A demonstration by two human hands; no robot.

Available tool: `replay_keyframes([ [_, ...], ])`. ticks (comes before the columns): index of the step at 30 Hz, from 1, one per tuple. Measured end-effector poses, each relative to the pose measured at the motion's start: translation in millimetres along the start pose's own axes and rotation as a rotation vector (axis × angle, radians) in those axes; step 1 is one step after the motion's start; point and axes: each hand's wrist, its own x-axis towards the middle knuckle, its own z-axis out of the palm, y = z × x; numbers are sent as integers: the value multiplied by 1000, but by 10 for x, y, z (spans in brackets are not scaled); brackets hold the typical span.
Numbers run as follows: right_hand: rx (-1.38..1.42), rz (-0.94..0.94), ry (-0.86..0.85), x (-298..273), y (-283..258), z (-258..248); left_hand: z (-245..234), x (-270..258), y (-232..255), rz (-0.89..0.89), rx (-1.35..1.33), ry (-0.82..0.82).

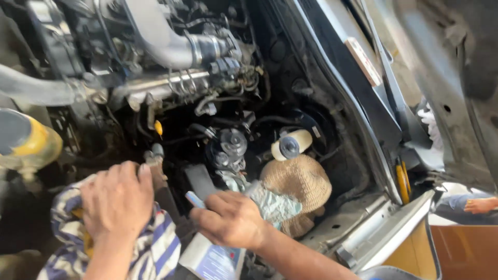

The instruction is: Repairing and maintaining mechanical and electrical components of a vehicle engine.

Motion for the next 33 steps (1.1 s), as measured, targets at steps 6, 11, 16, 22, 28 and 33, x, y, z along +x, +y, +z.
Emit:
replay_keyframes([
  [6, 135, 55, -41, 59, -154, 106, -96, -35, 101, 23, 109, -112],
  [11, 220, 67, -61, 142, -238, 64, -156, -3, 130, -14, 97, -101],
  [16, 155, 177, 5, 217, -183, 71, -55, -91, 30, 73, 15, 24],
  [22, 161, 228, -24, 159, -164, 141, -85, -45, 40, 60, 85, -50],
  [28, 137, 168, -134, -56, -146, 294, -119, -2, 94, 57, 160, -85],
  [33, 141, 161, -165, -159, -159, 400, -54, 39, 67, 55, 371, -232],
])
